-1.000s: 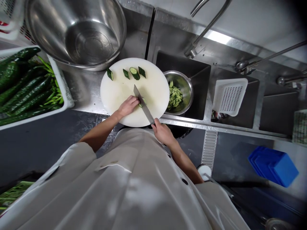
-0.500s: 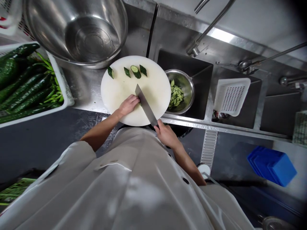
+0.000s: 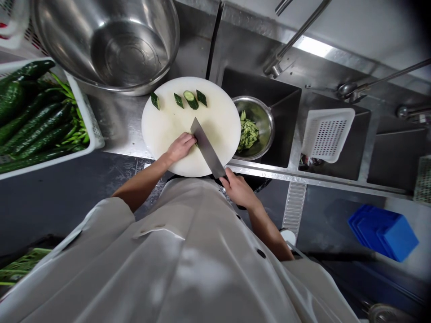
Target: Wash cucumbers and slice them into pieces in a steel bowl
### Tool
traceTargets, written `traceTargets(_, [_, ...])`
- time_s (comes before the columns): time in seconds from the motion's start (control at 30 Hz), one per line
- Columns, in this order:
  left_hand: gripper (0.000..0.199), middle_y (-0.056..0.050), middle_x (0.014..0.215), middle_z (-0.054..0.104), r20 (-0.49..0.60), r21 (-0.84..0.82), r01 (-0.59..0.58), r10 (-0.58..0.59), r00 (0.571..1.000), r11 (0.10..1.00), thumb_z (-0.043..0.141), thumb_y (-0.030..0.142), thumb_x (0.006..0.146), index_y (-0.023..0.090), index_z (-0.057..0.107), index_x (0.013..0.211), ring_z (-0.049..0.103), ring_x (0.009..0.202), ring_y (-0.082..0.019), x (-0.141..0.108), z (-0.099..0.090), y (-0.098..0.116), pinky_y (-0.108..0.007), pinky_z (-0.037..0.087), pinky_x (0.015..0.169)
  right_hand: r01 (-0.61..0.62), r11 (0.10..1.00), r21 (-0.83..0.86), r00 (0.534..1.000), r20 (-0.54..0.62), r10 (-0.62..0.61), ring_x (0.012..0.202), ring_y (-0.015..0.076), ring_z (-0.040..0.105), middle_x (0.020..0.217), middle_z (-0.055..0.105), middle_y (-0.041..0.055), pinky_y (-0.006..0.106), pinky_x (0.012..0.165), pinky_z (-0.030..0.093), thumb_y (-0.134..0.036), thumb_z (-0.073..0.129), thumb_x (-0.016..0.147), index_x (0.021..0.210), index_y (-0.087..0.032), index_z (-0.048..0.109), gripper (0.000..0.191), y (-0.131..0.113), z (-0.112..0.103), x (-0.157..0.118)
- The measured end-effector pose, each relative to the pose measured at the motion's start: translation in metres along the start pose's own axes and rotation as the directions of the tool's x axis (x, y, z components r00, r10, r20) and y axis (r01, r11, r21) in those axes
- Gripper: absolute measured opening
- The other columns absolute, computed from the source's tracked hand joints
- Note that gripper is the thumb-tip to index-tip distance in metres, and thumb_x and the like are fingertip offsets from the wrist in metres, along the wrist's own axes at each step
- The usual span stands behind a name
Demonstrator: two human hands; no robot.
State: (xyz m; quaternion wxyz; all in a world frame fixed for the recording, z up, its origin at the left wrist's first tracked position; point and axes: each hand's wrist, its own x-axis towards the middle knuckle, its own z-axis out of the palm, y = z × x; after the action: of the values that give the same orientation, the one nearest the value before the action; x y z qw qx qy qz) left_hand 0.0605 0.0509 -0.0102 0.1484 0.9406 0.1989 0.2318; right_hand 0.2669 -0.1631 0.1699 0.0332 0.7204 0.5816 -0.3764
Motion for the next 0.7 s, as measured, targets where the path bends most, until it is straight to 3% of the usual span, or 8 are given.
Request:
traceTargets(0.23, [0.03, -0.01, 0.102, 0.067, -0.003, -0.033, 0.002, -0.002, 1.0, 0.999, 0.036, 0.015, 0.107, 0.018, 0.067, 0.108, 0.062, 0.1, -0.023, 0.0, 0.001, 0.004, -0.039, 0.057, 0.092, -0.015, 0.997, 0.073, 0.998, -0.064, 0.019, 0.095, 0.0336, 0.068, 0.102, 0.075, 0.0143, 0.037, 0.081, 0.046, -0.036, 0.037, 0.107, 0.137, -0.017, 0.053, 0.038, -0.013, 0.02, 0.055])
traceTargets(0.37, [0.03, -0.01, 0.102, 0.067, 0.027, -0.033, 0.002, -0.001, 1.0, 0.999, 0.038, 0.011, 0.103, 0.018, 0.066, 0.107, 0.062, 0.099, -0.024, 0.005, -0.008, -0.002, -0.04, 0.057, 0.092, 0.026, 0.987, 0.161, 0.989, -0.146, -0.002, 0.087, 0.0313, 0.069, 0.091, 0.074, 0.0099, 0.036, 0.078, 0.047, -0.039, 0.038, 0.107, 0.13, -0.021, 0.056, 0.035, 0.007, 0.018, 0.035])
traceTargets(0.47, [0.025, -0.013, 0.117, 0.066, -0.025, 0.013, 0.173, -0.173, 0.985, 0.985, 0.047, 0.017, 0.1, 0.018, 0.065, 0.118, 0.06, 0.114, -0.03, 0.029, -0.025, -0.032, -0.049, 0.053, 0.098, 0.053, 0.984, 0.169, 0.986, -0.168, -0.024, 0.084, 0.0312, 0.071, 0.085, 0.072, 0.0085, 0.034, 0.074, 0.047, -0.041, 0.037, 0.106, 0.127, -0.021, 0.057, 0.035, 0.025, 0.018, 0.006])
traceTargets(0.53, [0.03, -0.016, 0.132, 0.062, -0.053, 0.078, 0.294, -0.29, 0.956, 0.953, 0.055, 0.026, 0.099, 0.017, 0.061, 0.127, 0.053, 0.129, -0.036, 0.053, -0.037, -0.062, -0.058, 0.047, 0.106, 0.081, 0.983, 0.167, 0.992, -0.11, -0.063, 0.083, 0.0308, 0.071, 0.083, 0.072, 0.0074, 0.033, 0.072, 0.046, -0.042, 0.039, 0.105, 0.125, -0.022, 0.058, 0.034, 0.028, 0.023, -0.002])
traceTargets(0.63, [0.032, -0.016, 0.126, 0.063, 0.039, 0.127, 0.294, -0.301, 0.953, 0.947, 0.055, 0.038, 0.104, 0.012, 0.059, 0.122, 0.051, 0.132, -0.037, 0.085, -0.048, -0.107, -0.061, 0.042, 0.112, 0.113, 0.973, 0.202, 0.994, -0.027, -0.109, 0.084, 0.028, 0.072, 0.088, 0.073, 0.0063, 0.032, 0.074, 0.047, -0.041, 0.04, 0.105, 0.125, -0.023, 0.059, 0.033, 0.023, 0.033, 0.007])
traceTargets(0.7, [0.033, -0.014, 0.113, 0.064, 0.08, 0.13, 0.256, -0.268, 0.96, 0.958, 0.047, 0.039, 0.11, 0.008, 0.058, 0.11, 0.055, 0.126, -0.034, 0.092, -0.05, -0.123, -0.058, 0.044, 0.111, 0.073, 0.973, 0.22, 0.997, -0.027, -0.069, 0.081, 0.0251, 0.071, 0.087, 0.074, 0.0051, 0.032, 0.078, 0.05, -0.04, 0.038, 0.106, 0.128, -0.022, 0.059, 0.035, 0.023, 0.035, 0.02])
